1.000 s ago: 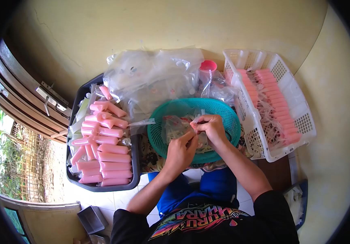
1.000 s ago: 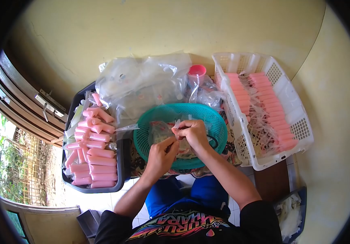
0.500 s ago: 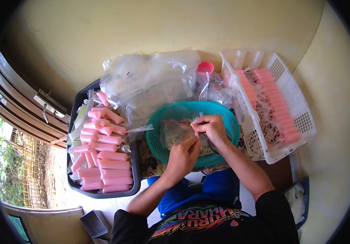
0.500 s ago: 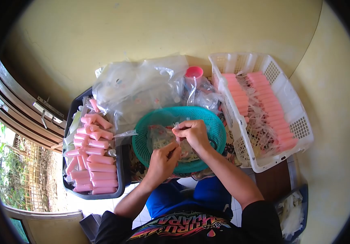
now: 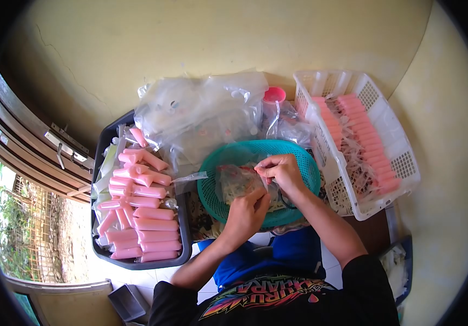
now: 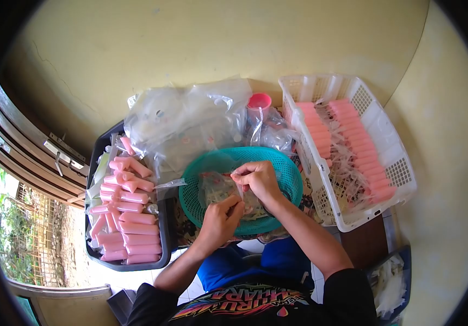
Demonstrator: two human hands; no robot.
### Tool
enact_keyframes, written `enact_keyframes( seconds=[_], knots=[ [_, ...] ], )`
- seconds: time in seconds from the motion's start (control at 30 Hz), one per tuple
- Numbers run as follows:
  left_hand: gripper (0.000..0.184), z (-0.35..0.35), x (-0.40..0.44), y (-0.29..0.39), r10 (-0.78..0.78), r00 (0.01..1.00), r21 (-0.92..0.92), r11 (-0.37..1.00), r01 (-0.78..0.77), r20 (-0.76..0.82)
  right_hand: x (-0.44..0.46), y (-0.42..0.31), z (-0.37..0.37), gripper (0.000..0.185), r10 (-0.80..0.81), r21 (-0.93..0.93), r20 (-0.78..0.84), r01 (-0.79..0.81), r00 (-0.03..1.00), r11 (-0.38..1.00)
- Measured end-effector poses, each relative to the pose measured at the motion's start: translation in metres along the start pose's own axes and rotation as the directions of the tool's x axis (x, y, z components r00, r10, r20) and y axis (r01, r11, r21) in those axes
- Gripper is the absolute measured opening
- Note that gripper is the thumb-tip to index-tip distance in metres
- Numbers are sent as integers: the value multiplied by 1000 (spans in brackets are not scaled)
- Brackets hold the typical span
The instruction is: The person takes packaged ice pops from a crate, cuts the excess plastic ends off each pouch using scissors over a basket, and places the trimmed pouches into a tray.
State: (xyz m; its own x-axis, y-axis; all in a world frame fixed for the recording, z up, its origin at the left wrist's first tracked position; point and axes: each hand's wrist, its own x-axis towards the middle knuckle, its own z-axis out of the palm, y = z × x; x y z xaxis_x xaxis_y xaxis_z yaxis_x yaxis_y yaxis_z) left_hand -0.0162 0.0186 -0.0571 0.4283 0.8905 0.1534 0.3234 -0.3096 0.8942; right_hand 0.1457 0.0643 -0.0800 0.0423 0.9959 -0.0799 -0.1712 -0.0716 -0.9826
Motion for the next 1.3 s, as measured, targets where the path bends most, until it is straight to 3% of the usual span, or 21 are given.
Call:
enact_keyframes(
  seconds=[0.23, 0.33, 0.63, 0.77, 0.93, 0.97, 1.07, 1.2, 1.27, 1.3],
  knots=[
    [13, -4, -2, -3, 12, 1000, 0, 1000, -12, 3, 3, 4, 5, 8, -32, -16, 12, 32, 999, 999],
    [16, -5, -5, -10, 70, 998, 23, 997, -70, -6, 2, 2, 9, 5, 12, -7, 25, -12, 1000, 1000],
    [12, -14, -10, -12, 56, 998, 38, 998, -55, -32, 8, 6, 17, 7, 58, -41, 53, -55, 997, 998],
    [9, -19, -9, -9, 70, 997, 74, 995, -67, -37, 12, 7, 17, 14, 65, -62, 74, -61, 995, 996],
    [11, -22, -9, -15, -54, 998, -18, 998, 54, 27, 11, 8, 16, 21, 98, 38, 104, -102, 990, 994],
    [19, -21, -10, -20, -43, 998, 13, 999, 43, 38, 10, 8, 15, 22, 102, 24, 96, -105, 990, 994],
    [21, -20, -13, -27, -27, 999, 19, 999, 27, 19, 9, 6, 10, 24, 107, -44, 134, -102, 985, 994],
    [22, -23, -17, -21, -100, 994, -2, 995, 100, 40, 6, -3, -1, 23, 64, -41, 46, -62, 997, 997],
    [19, -22, -16, -24, -133, 991, -22, 991, 133, 15, 8, -4, -11, 20, -172, -433, -28, 143, 985, 890],
    [19, -22, -15, -23, -134, 991, -20, 991, 134, 9, 7, -1, -23, 17, -223, -712, 55, 195, 973, 674]
  ],
)
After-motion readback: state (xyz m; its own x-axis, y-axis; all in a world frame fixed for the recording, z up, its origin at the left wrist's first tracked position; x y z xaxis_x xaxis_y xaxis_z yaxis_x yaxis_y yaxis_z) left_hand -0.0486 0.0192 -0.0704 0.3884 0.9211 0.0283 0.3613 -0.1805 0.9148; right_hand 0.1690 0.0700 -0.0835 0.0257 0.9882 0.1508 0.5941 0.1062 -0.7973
